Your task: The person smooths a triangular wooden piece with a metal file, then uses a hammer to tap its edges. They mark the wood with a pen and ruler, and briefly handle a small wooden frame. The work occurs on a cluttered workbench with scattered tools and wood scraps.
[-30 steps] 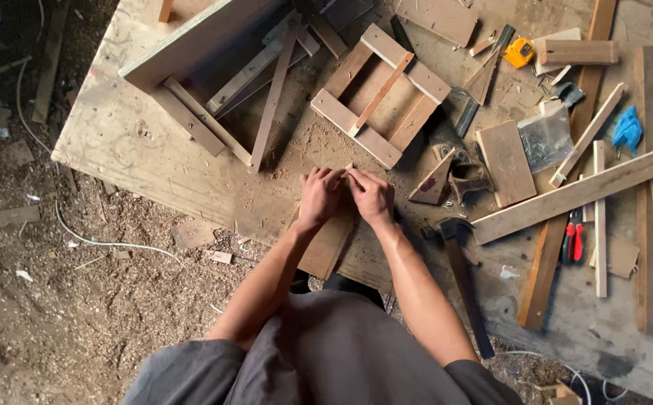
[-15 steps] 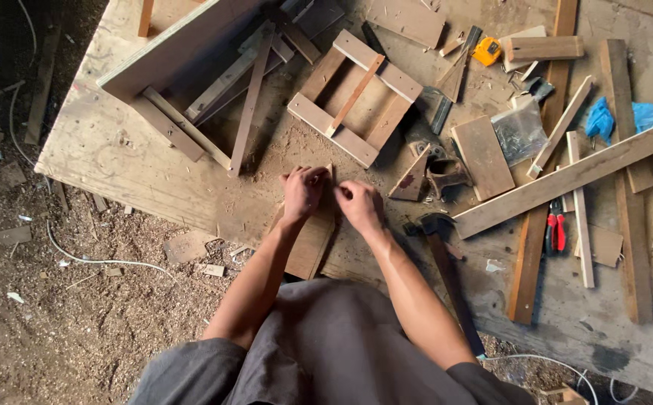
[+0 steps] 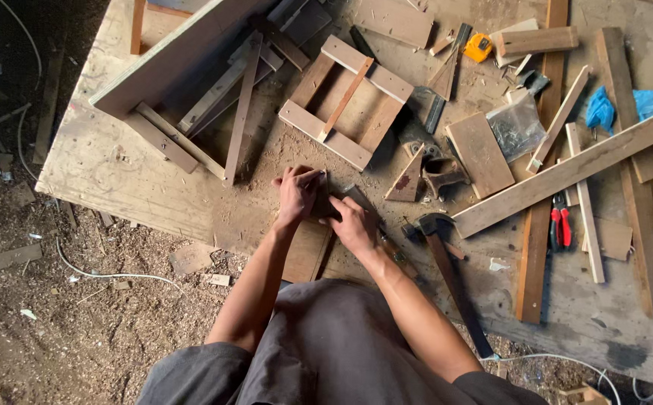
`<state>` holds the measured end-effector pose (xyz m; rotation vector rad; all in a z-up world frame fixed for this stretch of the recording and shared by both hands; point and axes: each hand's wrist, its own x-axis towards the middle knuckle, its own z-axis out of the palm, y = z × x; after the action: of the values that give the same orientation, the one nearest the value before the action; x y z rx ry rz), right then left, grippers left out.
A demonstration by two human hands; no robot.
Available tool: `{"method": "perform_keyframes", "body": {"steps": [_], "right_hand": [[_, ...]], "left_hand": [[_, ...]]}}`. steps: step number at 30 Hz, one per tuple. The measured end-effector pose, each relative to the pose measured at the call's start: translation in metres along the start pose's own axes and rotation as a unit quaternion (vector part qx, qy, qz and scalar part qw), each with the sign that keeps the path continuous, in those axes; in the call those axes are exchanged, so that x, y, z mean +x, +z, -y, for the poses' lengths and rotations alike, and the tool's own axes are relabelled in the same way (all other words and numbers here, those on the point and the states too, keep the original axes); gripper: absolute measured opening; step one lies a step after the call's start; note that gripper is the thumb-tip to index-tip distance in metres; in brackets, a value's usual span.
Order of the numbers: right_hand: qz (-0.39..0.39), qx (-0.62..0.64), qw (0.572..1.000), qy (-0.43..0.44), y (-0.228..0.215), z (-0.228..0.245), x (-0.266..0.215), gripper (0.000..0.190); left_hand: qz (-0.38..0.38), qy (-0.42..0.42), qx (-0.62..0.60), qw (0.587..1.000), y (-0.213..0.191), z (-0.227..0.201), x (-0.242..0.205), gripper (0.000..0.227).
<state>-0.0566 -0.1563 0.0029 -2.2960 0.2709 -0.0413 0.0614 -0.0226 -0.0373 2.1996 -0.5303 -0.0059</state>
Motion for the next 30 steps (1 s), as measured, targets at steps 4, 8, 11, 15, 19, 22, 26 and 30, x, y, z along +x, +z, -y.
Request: {"method": "perform_keyframes", "body": {"steps": [4,8,11,15,19,22,26,30], "right_hand": [[-0.010,-0.014,1.000,0.006,0.000,-0.002,-0.006,0.060],[-0.028,-0.004,1.000,-0.003,0.005,-0.005,-0.006,0.056],[-0.065,0.001,0.997,-0.038,0.011,-0.008,-0.009,0.056],[-0.033,-0.031,0.999,0.029,0.004,-0.013,-0.010,0.046],[-0.044,-0.126,0.982,0.137,-0.017,-0.013,-0.019,0.043],[-0.034,-0.201,0.971,0.125,-0.036,-0.017,-0.030,0.058],[-0.072,-0.191,0.975,0.083,-0.042,-0.027,-0.044,0.064],[-0.083,-0.147,0.982,0.086,-0.046,-0.042,-0.061,0.048]], "left_hand": [[0.002,0.003,0.025,1.000,-0.002,-0.007,-0.001,0.020],[0.003,0.014,0.025,1.000,-0.007,-0.010,0.000,0.022],[0.009,0.019,0.042,0.999,-0.009,-0.011,-0.004,0.025],[0.011,0.062,0.090,0.994,-0.007,-0.011,-0.005,0.033],[0.010,0.056,0.117,0.991,-0.006,-0.009,-0.004,0.032],[0.009,0.046,0.107,0.993,-0.003,-0.007,-0.004,0.024],[0.016,0.044,0.084,0.995,-0.001,-0.002,-0.005,0.023],[0.015,0.063,0.113,0.991,0.000,0.004,-0.005,0.027]]}}
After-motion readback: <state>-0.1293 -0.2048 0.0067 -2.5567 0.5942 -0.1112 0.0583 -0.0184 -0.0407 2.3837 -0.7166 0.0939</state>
